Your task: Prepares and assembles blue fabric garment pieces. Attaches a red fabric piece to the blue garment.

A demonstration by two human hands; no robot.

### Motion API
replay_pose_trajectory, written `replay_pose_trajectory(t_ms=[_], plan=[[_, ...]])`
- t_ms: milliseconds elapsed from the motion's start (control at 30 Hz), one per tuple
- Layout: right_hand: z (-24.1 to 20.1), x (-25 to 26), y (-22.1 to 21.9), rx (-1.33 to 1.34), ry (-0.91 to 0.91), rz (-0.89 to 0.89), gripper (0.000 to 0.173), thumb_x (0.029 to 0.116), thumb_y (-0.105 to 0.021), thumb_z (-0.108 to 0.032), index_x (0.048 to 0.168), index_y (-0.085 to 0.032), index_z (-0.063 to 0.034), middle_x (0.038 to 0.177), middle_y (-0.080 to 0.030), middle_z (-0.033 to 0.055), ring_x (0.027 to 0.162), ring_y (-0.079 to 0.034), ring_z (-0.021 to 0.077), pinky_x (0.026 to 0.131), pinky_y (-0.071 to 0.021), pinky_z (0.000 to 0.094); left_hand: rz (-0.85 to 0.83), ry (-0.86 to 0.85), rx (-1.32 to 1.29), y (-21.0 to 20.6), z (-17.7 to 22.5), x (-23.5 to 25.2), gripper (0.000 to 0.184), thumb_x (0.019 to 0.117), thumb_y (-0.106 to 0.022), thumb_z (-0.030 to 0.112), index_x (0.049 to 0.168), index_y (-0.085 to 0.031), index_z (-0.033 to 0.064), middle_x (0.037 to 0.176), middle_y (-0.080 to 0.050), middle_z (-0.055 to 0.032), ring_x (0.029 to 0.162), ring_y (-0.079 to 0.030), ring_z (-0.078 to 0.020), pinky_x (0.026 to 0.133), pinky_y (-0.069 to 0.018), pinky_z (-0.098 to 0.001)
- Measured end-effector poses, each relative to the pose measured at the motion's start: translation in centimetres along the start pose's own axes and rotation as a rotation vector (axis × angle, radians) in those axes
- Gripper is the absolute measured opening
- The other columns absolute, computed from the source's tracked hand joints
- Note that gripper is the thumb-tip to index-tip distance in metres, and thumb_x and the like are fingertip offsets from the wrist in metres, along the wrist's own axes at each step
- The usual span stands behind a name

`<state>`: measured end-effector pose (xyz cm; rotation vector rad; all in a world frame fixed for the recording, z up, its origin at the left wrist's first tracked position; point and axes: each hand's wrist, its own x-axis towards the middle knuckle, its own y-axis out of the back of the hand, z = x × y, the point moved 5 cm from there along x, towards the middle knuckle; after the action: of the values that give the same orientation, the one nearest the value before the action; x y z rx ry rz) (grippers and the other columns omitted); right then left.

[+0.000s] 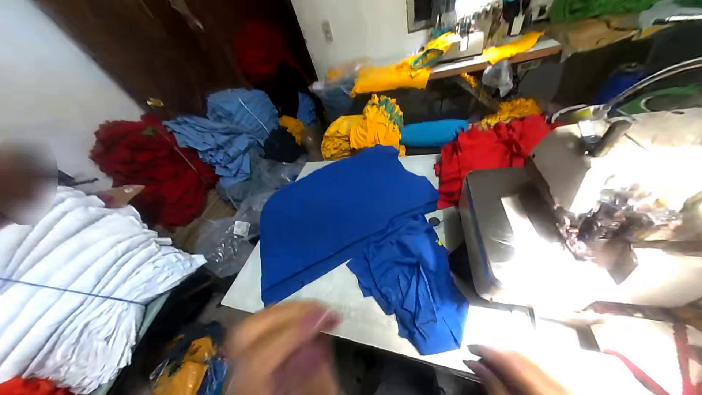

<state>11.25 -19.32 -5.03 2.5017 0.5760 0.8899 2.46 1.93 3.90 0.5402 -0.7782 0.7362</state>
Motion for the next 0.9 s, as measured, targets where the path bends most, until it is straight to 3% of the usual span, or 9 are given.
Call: replay_pose_trajectory(t_ms=[67,133,233,400,533,600,700,800,900], plan=[[5.1,-0.3,-6.4,-0.224,0.010,-0.123,0.031,0.0989,-0.064,-0.022,0.122,-0.071,-0.0025,0.108,-0.072,0.0193,0.093,-0.072,0.0338,0.077,-0.0599,0.0464,-0.208,0.083,0.272,-4.9,-8.7,-2.6,0.024,0.0993,-0.060,0.016,0.109,-0.076,0.0019,0.110,-0.075,-0.0087,0.106,-0.070,-0.0183,0.095,-0.0552,-0.0360],[8.2,-0.9,-9.6,-0.304,0.085,-0.103,0.027,0.0913,-0.069,-0.023,0.113,-0.074,-0.0073,0.108,-0.070,0.0168,0.092,-0.069,0.0354,0.073,-0.0585,0.0471,-0.576,0.193,0.373,-8.2,-15.2,-7.0,0.041,0.1040,-0.055,0.029,0.135,-0.066,0.0053,0.143,-0.060,-0.0135,0.134,-0.057,-0.0275,0.111,-0.0473,-0.0470],[8.5,-3.2,-7.3,-0.333,0.070,-0.193,0.014,0.0891,-0.061,0.001,0.099,-0.071,-0.0043,0.094,-0.067,0.0150,0.081,-0.070,0.0302,0.064,-0.0595,0.0416,-0.807,0.137,0.461,-8.2,-15.0,-13.0,0.056,0.1044,-0.045,0.052,0.142,-0.062,0.0133,0.154,-0.051,-0.0161,0.143,-0.047,-0.0357,0.116,-0.0376,-0.0595],[8.5,-7.1,-0.7,-0.223,-0.164,-0.380,0.016,0.0997,-0.053,0.002,0.104,-0.068,0.0065,0.098,-0.067,0.0254,0.091,-0.069,0.0409,0.081,-0.0581,0.0519,-0.839,0.058,0.466,-6.4,-9.9,-16.4,0.068,0.1023,-0.034,0.066,0.136,-0.066,0.0162,0.150,-0.056,-0.0145,0.140,-0.052,-0.0315,0.113,-0.0416,-0.0553],[8.8,-6.1,-0.3,-0.372,-0.269,-0.187,0.040,0.1040,-0.058,-0.036,0.104,-0.068,0.0031,0.094,-0.070,0.0216,0.086,-0.070,0.0373,0.073,-0.0564,0.0513,-0.614,0.157,0.413,-6.6,-10.8,-10.6,0.042,0.1035,-0.054,0.044,0.116,-0.077,0.0111,0.122,-0.071,-0.0114,0.110,-0.069,-0.0254,0.094,-0.0556,-0.0470],[9.4,-5.5,-1.6,-0.480,-0.361,-0.115,0.054,0.1012,-0.056,-0.046,0.105,-0.069,0.0066,0.101,-0.068,0.0283,0.092,-0.067,0.0478,0.075,-0.0544,0.0605,-0.485,0.159,0.596,-7.5,-13.6,-8.0,0.041,0.0976,-0.062,0.042,0.118,-0.075,0.0090,0.119,-0.070,-0.0146,0.106,-0.069,-0.0303,0.089,-0.0576,-0.0483],[10.2,-5.1,-3.5,-0.525,-0.306,0.013,0.038,0.1003,-0.055,-0.031,0.097,-0.070,0.0044,0.096,-0.067,0.0261,0.087,-0.067,0.0475,0.069,-0.0540,0.0589,-0.608,0.459,0.680,-9.7,-18.7,-5.8,0.061,0.0954,-0.068,0.045,0.138,-0.062,0.0026,0.136,-0.056,-0.0260,0.123,-0.056,-0.0449,0.100,-0.0451,-0.0631],[9.4,-5.2,-1.3,-0.445,-0.290,0.018,0.029,0.1035,-0.054,-0.018,0.102,-0.069,0.0073,0.091,-0.069,0.0241,0.085,-0.070,0.0412,0.075,-0.0557,0.0550,-0.613,0.380,0.519,-10.3,-18.8,-3.1,0.022,0.0979,-0.069,0.018,0.108,-0.076,-0.0009,0.103,-0.072,-0.0189,0.094,-0.070,-0.0318,0.086,-0.0565,-0.0504],[9.2,-5.1,1.2,-0.434,-0.266,0.048,0.027,0.1036,-0.054,-0.015,0.099,-0.068,0.0082,0.085,-0.068,0.0237,0.079,-0.068,0.0403,0.072,-0.0548,0.0517,-0.504,0.328,0.363,-8.9,-18.2,0.0,0.014,0.0965,-0.069,0.011,0.101,-0.076,0.0003,0.098,-0.071,-0.0101,0.087,-0.067,-0.0166,0.081,-0.0560,-0.0360]])
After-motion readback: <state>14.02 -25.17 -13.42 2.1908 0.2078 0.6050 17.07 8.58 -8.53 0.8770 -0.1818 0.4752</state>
